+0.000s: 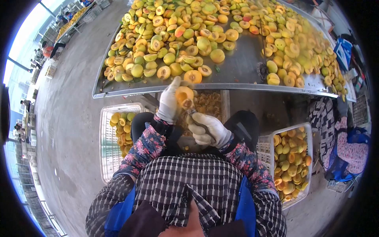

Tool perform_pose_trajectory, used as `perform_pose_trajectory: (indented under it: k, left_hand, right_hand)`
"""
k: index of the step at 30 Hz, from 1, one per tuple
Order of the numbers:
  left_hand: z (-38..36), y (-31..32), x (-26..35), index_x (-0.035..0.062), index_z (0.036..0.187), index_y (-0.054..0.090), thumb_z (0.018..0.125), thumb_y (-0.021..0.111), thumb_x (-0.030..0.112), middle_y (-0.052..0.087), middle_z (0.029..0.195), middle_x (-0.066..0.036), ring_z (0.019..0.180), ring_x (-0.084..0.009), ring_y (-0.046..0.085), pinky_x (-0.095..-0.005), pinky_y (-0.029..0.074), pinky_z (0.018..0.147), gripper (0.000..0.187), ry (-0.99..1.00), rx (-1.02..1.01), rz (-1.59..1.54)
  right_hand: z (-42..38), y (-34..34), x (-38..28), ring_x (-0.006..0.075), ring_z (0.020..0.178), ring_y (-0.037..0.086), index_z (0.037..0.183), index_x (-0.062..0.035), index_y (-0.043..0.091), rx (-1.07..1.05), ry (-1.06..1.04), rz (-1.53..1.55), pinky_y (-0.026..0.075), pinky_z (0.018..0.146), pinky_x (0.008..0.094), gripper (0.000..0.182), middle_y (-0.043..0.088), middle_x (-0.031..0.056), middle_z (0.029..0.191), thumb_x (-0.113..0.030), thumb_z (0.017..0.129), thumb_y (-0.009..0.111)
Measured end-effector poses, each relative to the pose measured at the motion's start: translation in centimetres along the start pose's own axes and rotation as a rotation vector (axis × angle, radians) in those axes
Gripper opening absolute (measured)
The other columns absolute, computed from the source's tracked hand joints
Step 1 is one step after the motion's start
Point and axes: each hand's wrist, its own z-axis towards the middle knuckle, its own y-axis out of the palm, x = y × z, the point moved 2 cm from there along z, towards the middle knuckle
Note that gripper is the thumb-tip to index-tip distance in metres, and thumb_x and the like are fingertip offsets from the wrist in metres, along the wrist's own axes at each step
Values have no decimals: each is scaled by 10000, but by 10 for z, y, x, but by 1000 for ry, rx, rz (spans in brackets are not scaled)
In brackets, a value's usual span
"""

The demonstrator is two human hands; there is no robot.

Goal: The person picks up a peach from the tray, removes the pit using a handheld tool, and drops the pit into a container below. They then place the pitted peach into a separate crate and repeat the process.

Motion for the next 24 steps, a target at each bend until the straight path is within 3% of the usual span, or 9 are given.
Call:
perform_pose_trajectory:
  k: [2,3,5,7,8,11,14,19,24]
  left_hand:
    - [-3,-8,17,7,970,639,975,533,364,676,871,-103,745,-204,661,-308,548,667,372,94,45,144]
    - [-12,-13,35,0,944,657,971,542,360,680,856,-90,753,-186,661,-284,538,663,379,149,60,268]
    - [-25,-37,70,4,947,687,953,567,354,694,875,-85,796,-187,666,-274,526,688,370,295,171,630]
    - [-35,-75,108,37,1022,694,918,597,347,697,962,-110,887,-244,662,-316,515,765,341,406,350,1177]
    - [-38,-94,120,61,1069,690,898,612,342,691,1014,-127,944,-282,653,-344,506,814,339,413,429,1490]
    - [-35,-107,139,86,1100,679,862,626,337,653,1097,-161,1034,-332,610,-400,473,899,350,574,526,1749]
    - [4,-88,131,80,1151,649,875,603,325,631,1149,-167,1078,-330,588,-416,454,937,371,422,360,1623]
    - [85,-79,86,69,1294,535,862,622,349,617,1185,-204,1114,-343,582,-409,453,942,522,431,182,1851]
    - [104,-72,84,52,1319,498,825,694,336,657,1116,-170,1027,-306,626,-378,488,882,602,98,15,1721]
  right_hand:
    - [-12,3,-6,78,400,337,1022,-83,552,-6,-30,-63,258,366,224,249,421,-18,638,-304,1019,436]
    - [-15,-1,-11,167,435,436,1092,-61,548,93,-17,-137,372,419,277,244,445,22,636,-263,1016,435]
    - [-21,-24,-17,273,548,537,1150,-48,533,210,-174,-1039,450,538,335,270,529,98,689,-256,996,460]
    - [-27,-10,-23,423,870,617,1284,-44,460,557,-96,-1740,488,785,424,403,631,243,942,-262,948,507]
    - [-27,-13,-21,425,892,615,1294,-51,447,604,-93,-1789,486,785,437,416,624,250,996,-264,943,509]
    - [-26,-34,-13,419,941,612,1342,-88,388,680,-211,-1937,485,788,470,460,610,243,1114,-247,928,512]
    - [-19,-22,-14,418,934,616,1353,-105,382,693,-198,-1986,488,790,471,479,615,244,1103,-233,916,531]
    - [-11,-10,-13,416,939,617,1375,-115,354,654,-67,-1961,491,790,471,530,617,236,1103,-230,899,557]
    - [-13,-9,-7,417,938,617,1360,-74,377,646,-9,-1903,488,789,475,529,631,268,1012,-242,895,567]
